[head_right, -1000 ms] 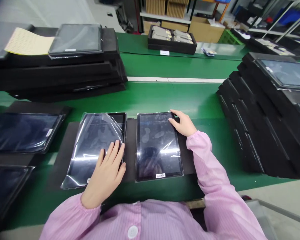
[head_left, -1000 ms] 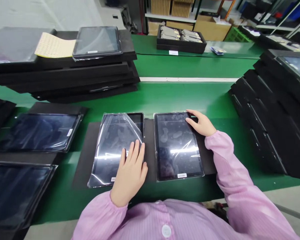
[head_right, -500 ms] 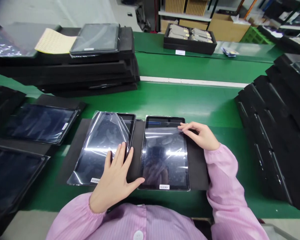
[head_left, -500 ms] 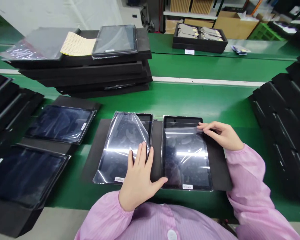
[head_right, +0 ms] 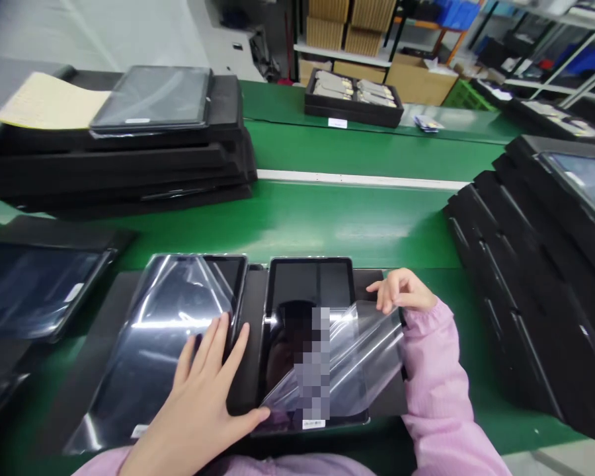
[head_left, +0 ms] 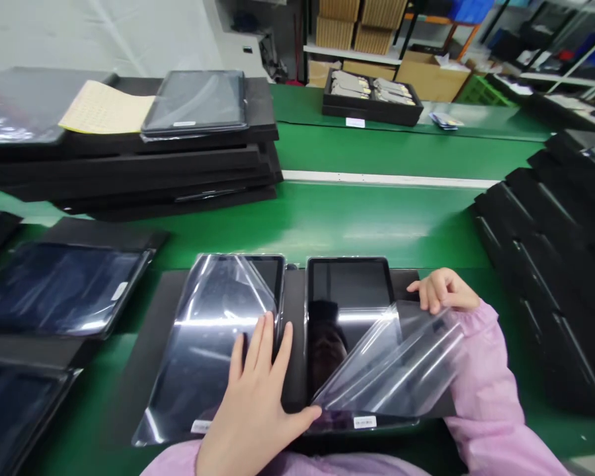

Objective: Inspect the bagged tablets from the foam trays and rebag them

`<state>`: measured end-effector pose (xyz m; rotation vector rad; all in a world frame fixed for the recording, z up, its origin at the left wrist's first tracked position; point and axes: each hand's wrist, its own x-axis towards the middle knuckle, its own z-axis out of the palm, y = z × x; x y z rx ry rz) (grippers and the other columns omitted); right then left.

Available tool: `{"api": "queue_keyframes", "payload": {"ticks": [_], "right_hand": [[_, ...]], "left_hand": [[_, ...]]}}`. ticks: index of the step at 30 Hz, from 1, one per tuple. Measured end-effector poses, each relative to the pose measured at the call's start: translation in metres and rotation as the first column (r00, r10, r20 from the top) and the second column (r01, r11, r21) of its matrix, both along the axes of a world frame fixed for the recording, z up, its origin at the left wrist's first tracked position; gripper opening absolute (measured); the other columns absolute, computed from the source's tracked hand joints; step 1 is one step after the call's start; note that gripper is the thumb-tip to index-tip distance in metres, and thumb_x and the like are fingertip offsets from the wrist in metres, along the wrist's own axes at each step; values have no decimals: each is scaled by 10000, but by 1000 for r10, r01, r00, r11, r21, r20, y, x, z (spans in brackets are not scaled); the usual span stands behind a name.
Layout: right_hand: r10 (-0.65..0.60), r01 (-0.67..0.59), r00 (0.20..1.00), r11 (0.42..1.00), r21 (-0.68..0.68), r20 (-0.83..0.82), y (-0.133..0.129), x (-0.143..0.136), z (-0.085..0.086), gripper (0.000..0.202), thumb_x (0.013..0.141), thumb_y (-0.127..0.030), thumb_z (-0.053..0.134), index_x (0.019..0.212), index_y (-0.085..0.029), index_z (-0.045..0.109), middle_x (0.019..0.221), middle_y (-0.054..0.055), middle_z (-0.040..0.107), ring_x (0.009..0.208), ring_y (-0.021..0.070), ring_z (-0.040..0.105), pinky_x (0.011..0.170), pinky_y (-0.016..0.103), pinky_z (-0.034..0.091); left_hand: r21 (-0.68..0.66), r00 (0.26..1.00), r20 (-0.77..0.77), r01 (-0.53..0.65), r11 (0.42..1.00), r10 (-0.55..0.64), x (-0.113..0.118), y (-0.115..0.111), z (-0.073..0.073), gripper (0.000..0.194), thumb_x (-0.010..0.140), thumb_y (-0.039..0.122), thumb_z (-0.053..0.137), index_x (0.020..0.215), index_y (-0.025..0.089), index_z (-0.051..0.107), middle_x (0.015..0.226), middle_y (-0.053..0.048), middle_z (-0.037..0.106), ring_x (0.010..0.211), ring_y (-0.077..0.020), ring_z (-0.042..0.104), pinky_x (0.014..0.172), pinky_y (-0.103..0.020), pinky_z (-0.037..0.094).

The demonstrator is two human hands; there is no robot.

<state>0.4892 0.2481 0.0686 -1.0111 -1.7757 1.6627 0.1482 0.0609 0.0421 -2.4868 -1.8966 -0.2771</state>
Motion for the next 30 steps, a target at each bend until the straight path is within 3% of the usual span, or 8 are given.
{"api": "queue_keyframes", "payload": {"ticks": [7, 12, 15, 18, 20, 22, 25, 30], "right_hand": [[-8, 6, 998, 999, -36, -58, 0, -7, 4, 652, 546, -781, 770, 414, -251, 413, 349, -39, 574, 349, 137, 590, 790, 413, 597], [-127, 118, 985, 990, -80, -113, 8, -38, 33, 440, 670, -567, 838, 762, -203, 607, 650, 10, 756, 574, 153, 727, 643, 296, 610], [-2, -16, 991, 991, -130, -133, 16, -70, 53, 271, 727, -298, 834, 904, -167, 677, 758, 19, 783, 657, 144, 756, 613, 226, 610], [192, -217, 972, 955, -202, -136, 20, -105, 65, 120, 765, -61, 722, 864, -128, 710, 727, 11, 766, 651, 120, 747, 577, 166, 597], [202, -226, 972, 940, -256, -117, 21, -126, 67, 157, 778, 24, 661, 819, -120, 709, 679, 2, 748, 616, 105, 731, 569, 149, 593], [113, -137, 989, 942, -307, -94, 20, -142, 65, 201, 808, 55, 621, 810, -129, 703, 649, -4, 733, 595, 96, 719, 587, 153, 601], [-125, 86, 989, 918, -387, -78, 21, -152, 56, 254, 885, 55, 539, 905, -139, 703, 669, 1, 727, 630, 89, 724, 675, 175, 622], [-418, 361, 909, 781, -509, 3, 23, -142, 41, 366, 937, 72, 434, 1193, -78, 651, 676, 28, 705, 643, 88, 726, 761, 181, 613]], "left_hand": [[-28, 998, 65, 28, 999, -27, -10, -1, -20, 989, 717, 642, 603, 1524, 127, 352, 1608, -264, 285, 1470, -482, 280, 1117, -690, 262], [-5, 997, 71, 31, 999, -31, -8, 2, -15, 939, 798, 670, 479, 1510, 78, 326, 1586, -314, 275, 1489, -477, 227, 1126, -708, 203], [-5, 996, 60, 65, 998, -64, -8, 5, -9, 889, 849, 667, 424, 1493, 62, 331, 1563, -343, 274, 1480, -481, 239, 1116, -706, 220], [-3, 996, 60, 67, 998, -66, -8, 8, -3, 761, 917, 598, 372, 1458, 63, 376, 1533, -346, 304, 1463, -472, 282, 1106, -688, 259], [-24, 997, 68, 40, 999, -38, -7, 10, 1, 712, 937, 572, 351, 1439, 70, 400, 1517, -337, 326, 1451, -465, 310, 1105, -674, 280], [-57, 996, 84, 6, 998, -1, -6, 10, 2, 716, 932, 596, 347, 1437, 92, 409, 1520, -315, 332, 1446, -454, 326, 1118, -659, 281], [-97, 993, 111, -30, 995, 41, -5, 10, 4, 753, 908, 650, 345, 1452, 133, 402, 1552, -276, 311, 1457, -436, 318, 1147, -645, 249], [-161, 992, 126, 15, 987, 5, -9, 9, 9, 793, 907, 657, 327, 1479, 111, 377, 1605, -275, 236, 1496, -435, 237, 1169, -649, 190]]}}
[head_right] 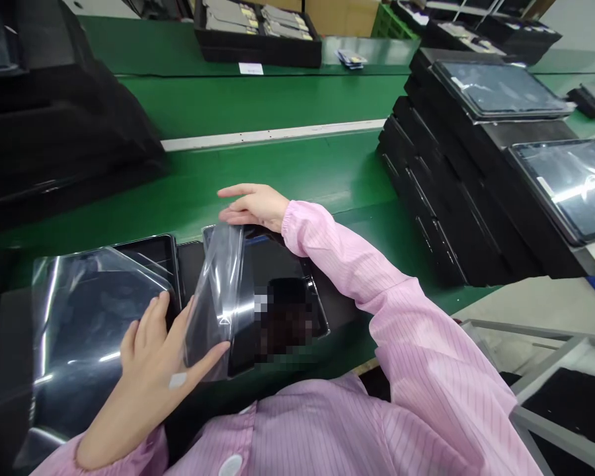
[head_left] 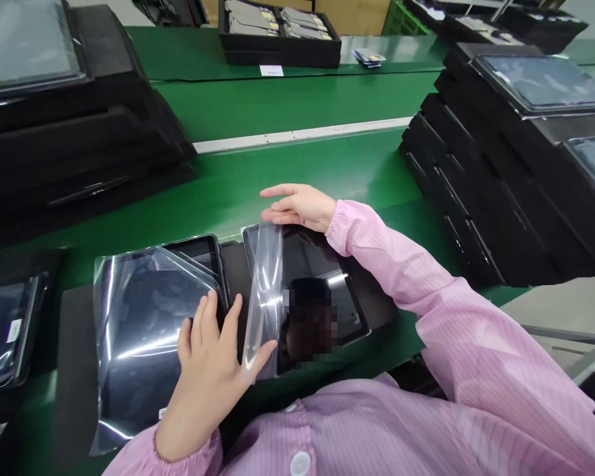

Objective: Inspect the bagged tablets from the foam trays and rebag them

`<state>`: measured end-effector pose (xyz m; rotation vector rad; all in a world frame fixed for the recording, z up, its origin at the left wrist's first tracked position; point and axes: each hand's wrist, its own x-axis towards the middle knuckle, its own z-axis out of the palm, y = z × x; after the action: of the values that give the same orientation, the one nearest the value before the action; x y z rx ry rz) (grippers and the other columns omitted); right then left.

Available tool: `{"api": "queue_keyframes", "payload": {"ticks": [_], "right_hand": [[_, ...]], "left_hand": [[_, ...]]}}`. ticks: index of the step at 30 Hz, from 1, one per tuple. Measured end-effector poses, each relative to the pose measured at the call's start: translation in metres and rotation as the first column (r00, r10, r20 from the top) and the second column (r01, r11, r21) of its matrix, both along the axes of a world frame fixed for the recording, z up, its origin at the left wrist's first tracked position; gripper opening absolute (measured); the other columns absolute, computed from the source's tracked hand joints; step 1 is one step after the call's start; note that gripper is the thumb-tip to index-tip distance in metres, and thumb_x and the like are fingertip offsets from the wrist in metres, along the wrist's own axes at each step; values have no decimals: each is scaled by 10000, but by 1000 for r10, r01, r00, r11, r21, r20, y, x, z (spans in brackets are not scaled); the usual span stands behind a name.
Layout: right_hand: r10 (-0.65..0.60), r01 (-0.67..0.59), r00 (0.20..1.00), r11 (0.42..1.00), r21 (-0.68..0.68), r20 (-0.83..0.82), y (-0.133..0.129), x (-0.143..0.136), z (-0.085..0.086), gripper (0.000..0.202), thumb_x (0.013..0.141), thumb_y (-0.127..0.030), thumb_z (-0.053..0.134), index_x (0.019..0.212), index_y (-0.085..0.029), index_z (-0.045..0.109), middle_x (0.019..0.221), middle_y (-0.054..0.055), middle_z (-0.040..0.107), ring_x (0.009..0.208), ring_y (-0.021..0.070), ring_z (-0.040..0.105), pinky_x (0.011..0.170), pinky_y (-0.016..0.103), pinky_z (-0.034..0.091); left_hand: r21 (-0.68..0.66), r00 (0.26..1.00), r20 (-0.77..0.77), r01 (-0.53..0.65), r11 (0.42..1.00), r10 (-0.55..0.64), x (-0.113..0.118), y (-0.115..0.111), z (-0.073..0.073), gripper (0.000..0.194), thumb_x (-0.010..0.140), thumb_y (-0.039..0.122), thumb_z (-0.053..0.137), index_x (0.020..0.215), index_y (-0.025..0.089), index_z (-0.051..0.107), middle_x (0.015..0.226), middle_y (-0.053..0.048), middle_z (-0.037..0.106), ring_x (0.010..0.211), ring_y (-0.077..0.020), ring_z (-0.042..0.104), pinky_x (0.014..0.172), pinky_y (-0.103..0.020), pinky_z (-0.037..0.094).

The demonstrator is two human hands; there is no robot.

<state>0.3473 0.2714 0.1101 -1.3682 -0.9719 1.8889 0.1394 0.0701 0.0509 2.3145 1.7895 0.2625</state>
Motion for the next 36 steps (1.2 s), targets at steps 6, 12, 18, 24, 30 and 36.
{"api": "queue_keyframes", "payload": {"ticks": [6, 12, 18, 24, 30, 36], "right_hand": [[-80, 79, 997, 997, 16, 8, -10, 12, -6, 410, 927, 82, 435, 1262, -80, 608, 716, 18, 692, 689, 85, 726, 797, 181, 603], [-107, 72, 987, 960, 270, 117, -38, 60, 19, 382, 918, -52, 549, 1287, -148, 574, 927, 27, 735, 773, 120, 719, 850, 318, 608], [-420, -83, 629, 800, 594, 654, -130, 100, 5, 274, 857, -364, 587, 985, -152, 705, 860, 90, 691, 761, 248, 653, 876, 494, 529], [-520, 13, 607, 763, 646, 601, -180, 57, -49, 410, 738, -529, 627, 933, -175, 696, 964, 162, 651, 981, 354, 595, 968, 564, 452], [-533, 196, 717, 772, 605, 448, -179, 49, -46, 533, 695, -679, 621, 949, -211, 591, 917, 124, 668, 907, 324, 646, 863, 524, 518], [-339, 296, 935, 909, 293, 104, -205, 15, -18, 616, 665, -619, 798, 1060, -246, 507, 860, 46, 745, 703, 222, 705, 606, 307, 556]], "left_hand": [[20, 997, 23, -76, 997, 76, 4, 2, -4, 827, 870, 705, 335, 1432, 110, 450, 1570, -274, 322, 1483, -433, 273, 1159, -664, 196], [-35, 991, 21, -133, 991, 134, 6, 6, -9, 788, 831, 639, 429, 1408, 106, 499, 1576, -272, 322, 1489, -449, 247, 1152, -686, 193], [47, 991, 66, -119, 992, 116, 29, -1, -8, 580, 870, 397, 420, 1353, 110, 563, 1560, -238, 388, 1486, -415, 285, 1169, -665, 214], [-71, 882, 411, -222, 973, 231, 63, 0, -11, 659, 779, 296, 504, 1380, 25, 471, 1484, -262, 474, 1467, -380, 345, 1196, -596, 288], [-324, 393, 818, -287, 901, 419, 75, -3, 5, 644, 827, 365, 517, 1416, 121, 426, 1520, -188, 455, 1452, -301, 398, 1199, -463, 345], [-383, 129, 890, -305, 872, 436, 15, -32, 17, 569, 760, 451, 653, 1257, 188, 564, 1308, -141, 664, 1238, -290, 617, 1029, -397, 511]]}}
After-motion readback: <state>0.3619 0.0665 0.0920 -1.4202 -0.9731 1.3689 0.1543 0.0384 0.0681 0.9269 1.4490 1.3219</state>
